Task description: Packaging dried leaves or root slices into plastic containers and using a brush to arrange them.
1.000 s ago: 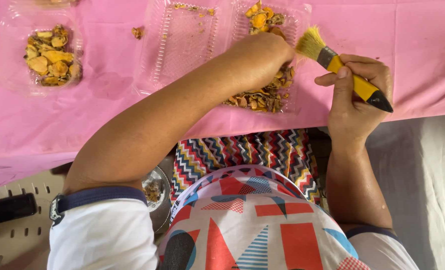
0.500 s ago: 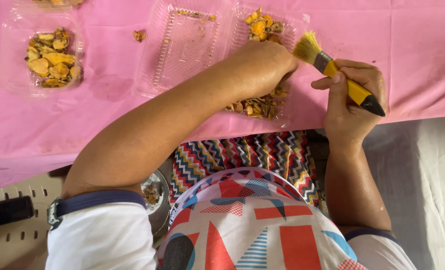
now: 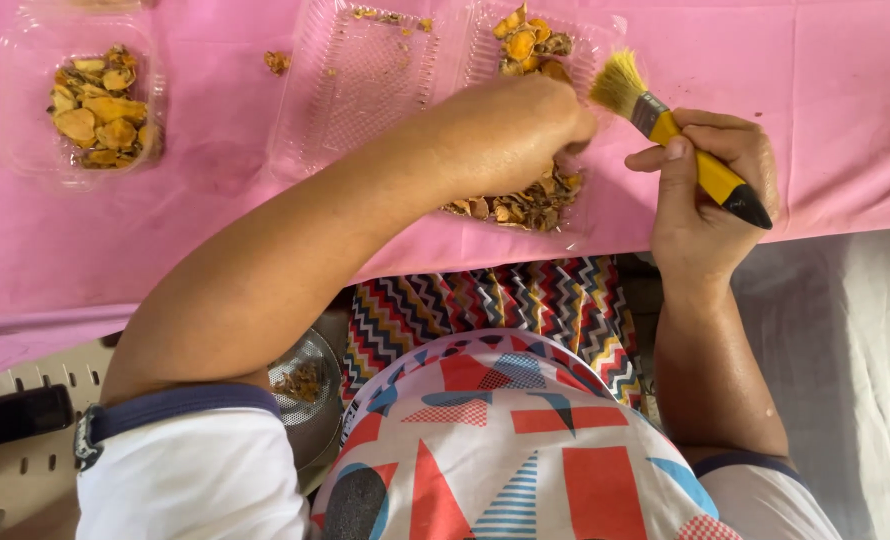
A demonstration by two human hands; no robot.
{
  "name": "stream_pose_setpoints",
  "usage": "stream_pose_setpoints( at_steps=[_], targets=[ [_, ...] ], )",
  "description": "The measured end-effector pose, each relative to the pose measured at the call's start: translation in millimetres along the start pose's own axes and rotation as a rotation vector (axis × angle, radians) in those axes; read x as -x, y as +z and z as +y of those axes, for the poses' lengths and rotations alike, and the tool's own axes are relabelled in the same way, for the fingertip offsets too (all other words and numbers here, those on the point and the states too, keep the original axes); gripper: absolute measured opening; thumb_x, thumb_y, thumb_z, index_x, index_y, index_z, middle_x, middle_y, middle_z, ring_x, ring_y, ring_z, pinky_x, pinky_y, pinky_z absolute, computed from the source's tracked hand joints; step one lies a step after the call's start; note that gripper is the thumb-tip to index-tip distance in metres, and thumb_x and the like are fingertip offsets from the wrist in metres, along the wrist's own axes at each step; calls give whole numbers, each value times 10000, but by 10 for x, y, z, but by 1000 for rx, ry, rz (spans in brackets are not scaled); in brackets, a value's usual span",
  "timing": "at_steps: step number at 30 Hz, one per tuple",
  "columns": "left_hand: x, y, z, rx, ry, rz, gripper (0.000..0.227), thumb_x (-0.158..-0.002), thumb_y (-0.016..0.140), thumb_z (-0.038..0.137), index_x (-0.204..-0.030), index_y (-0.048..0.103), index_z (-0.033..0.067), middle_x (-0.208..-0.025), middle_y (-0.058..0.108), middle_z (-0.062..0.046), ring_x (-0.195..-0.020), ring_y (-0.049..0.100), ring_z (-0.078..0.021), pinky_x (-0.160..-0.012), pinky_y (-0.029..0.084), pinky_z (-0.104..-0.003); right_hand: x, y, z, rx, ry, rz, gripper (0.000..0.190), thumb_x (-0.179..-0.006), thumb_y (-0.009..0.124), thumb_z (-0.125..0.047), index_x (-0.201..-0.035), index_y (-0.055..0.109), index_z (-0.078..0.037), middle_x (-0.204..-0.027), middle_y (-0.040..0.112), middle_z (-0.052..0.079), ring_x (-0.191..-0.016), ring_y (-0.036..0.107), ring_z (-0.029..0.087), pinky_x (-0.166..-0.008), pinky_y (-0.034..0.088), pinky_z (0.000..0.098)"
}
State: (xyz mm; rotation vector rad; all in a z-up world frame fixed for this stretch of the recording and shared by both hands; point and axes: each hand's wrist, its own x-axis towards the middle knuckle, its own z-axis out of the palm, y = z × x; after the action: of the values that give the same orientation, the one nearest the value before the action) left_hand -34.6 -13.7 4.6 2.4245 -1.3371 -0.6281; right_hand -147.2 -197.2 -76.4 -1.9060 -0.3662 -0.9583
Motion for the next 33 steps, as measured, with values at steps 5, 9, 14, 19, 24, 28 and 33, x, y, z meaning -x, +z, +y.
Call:
stream_pose_setpoints(
  at_steps=[5,9,14,19,24,28,33],
  targets=[
    [167,-27,-148,-187,35,130,201,-876,682,-69,-902,776,106,-705,647,-51,-697,661,-261,-745,542,-485,17,-14,12,6,-5,-2,35,-1141,524,101,-1129,491,100,-997,635,356,-890,744,414,-929,583,466],
    [337,-13,-259,-329,-2,93,238,-706,649,-81,-824,758,96,-653,612,-90,-676,633,-345,-776,505,-534,15,-12,12,-3,-6,9,54,-1148,539,81,-1128,490,91,-861,672,293,-1057,704,408,-949,599,472],
    [380,-1,-299,-409,-88,-4,362,-643,628,-156,-778,689,174,-709,634,-51,-779,640,-363,-763,463,-514,7,-14,-15,-12,9,8,51,-1150,535,72,-1135,490,93,-922,665,325,-959,719,401,-920,586,457],
    [228,40,-418,-439,-127,117,198,-745,753,-37,-838,731,136,-817,647,-51,-917,615,-340,-869,433,-564,0,-43,-75,-38,23,0,48,-1151,522,83,-1160,474,84,-1009,639,353,-872,729,402,-935,591,481],
    [93,175,-474,-433,-209,79,130,-768,814,77,-802,750,185,-736,668,-30,-919,572,-289,-949,465,-535,-24,-60,-177,-14,1,22,64,-1151,537,78,-1128,496,121,-836,672,306,-1118,653,393,-927,616,482],
    [65,204,-478,-418,-186,33,317,-768,709,-138,-742,672,175,-641,611,-6,-741,600,-261,-903,475,-500,-16,-90,-201,5,-17,19,76,-1158,542,64,-1127,493,113,-793,677,260,-1155,643,398,-913,621,478],
    [146,155,-440,-107,-329,137,202,-785,532,-111,-701,581,65,-639,519,-62,-577,529,-211,-525,401,-386,3,-141,-263,5,-32,33,88,-1145,558,96,-1103,489,133,-811,652,320,-1045,719,461,-851,608,460]
  ],
)
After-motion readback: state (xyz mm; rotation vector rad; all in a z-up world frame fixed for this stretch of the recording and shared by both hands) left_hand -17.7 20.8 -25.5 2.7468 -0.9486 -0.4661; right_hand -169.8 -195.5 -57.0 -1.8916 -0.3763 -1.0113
